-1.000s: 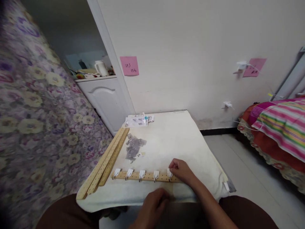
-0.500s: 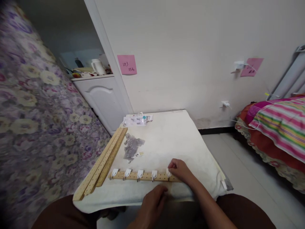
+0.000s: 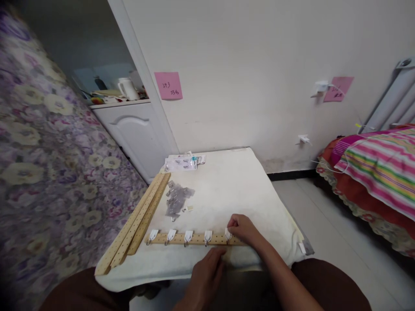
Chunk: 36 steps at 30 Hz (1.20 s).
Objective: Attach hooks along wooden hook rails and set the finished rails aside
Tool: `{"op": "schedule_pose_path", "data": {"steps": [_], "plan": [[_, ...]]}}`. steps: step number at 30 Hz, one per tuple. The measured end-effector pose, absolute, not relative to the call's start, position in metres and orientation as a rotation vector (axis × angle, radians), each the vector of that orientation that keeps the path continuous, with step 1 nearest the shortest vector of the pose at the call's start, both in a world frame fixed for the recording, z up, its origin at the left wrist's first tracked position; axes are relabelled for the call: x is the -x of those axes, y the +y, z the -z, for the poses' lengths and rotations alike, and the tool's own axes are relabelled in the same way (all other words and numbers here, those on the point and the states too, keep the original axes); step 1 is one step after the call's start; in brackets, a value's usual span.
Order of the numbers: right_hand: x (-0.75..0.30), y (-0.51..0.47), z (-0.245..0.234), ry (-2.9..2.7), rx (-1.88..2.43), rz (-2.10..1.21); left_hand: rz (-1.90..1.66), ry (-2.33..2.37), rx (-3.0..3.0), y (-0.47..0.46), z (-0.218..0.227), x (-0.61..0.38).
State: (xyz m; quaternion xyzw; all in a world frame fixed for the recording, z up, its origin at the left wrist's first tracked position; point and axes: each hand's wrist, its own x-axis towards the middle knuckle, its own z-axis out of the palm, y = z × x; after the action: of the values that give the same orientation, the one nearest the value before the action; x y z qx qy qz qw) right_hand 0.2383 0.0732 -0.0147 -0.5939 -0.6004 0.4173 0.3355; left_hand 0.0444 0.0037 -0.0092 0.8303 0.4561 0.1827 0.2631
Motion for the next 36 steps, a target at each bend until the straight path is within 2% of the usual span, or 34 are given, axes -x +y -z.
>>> {"op": "schedule_pose_path", "data": {"steps": [11, 28, 36], "plan": [[-0.240, 0.072, 0.018, -1.552, 1.456, -1.196, -0.576, 1.197, -2.278, 0.006, 0.013, -0.044], [-0.240, 0.071, 0.015, -1.558, 1.463, -1.191, -0.565, 1.195, -2.298, 0.006, 0.009, -0.044], [-0.239, 0.071, 0.015, -1.561, 1.464, -1.195, -0.621, 1.193, -2.282, 0.007, 0.021, -0.046]]}}
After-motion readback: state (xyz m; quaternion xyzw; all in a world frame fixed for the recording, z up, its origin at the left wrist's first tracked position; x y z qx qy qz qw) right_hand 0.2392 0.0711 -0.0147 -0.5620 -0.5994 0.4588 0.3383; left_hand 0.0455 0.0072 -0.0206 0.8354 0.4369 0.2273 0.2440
